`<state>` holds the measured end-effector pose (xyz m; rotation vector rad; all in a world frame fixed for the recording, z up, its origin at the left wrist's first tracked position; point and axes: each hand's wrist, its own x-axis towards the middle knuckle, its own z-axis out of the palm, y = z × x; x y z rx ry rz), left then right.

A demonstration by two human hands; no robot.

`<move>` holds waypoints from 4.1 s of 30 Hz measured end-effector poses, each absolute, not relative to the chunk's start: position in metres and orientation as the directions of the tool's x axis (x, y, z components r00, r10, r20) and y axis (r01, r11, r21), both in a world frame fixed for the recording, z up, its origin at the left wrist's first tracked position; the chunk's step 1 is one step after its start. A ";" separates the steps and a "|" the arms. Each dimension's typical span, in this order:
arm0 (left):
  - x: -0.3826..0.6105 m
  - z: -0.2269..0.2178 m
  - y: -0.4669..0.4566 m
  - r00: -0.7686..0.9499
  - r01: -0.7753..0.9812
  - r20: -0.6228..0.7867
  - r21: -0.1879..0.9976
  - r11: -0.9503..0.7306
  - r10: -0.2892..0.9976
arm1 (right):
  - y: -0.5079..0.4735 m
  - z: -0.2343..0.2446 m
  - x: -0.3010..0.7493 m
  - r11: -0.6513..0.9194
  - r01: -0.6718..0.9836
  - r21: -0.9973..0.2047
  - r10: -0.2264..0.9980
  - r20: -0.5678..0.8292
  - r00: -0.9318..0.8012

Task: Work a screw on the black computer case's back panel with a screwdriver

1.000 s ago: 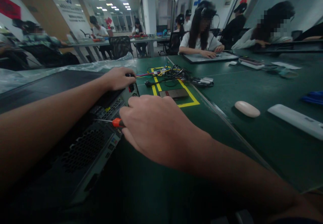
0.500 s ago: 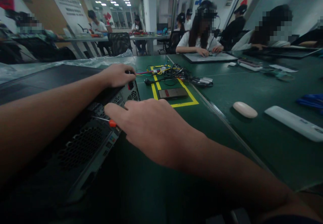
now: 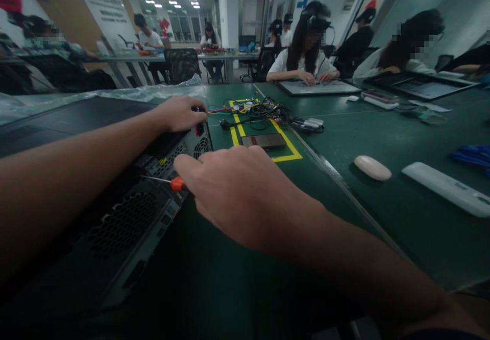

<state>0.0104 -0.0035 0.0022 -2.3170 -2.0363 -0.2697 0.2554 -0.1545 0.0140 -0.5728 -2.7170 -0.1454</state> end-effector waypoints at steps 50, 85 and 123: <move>0.010 0.001 -0.004 0.109 0.988 0.160 0.093 -0.125 0.981 | -0.161 0.023 0.262 0.894 0.448 -0.022 0.432 0.311 -0.846; 0.009 0.000 -0.003 0.126 0.983 0.169 0.110 -0.146 0.977 | -0.155 0.018 0.261 0.912 0.407 -0.054 0.403 0.312 -0.860; 0.010 0.002 -0.004 0.132 0.987 0.144 0.069 -0.143 0.981 | -0.157 0.019 0.258 0.902 0.432 0.015 0.396 0.371 -0.840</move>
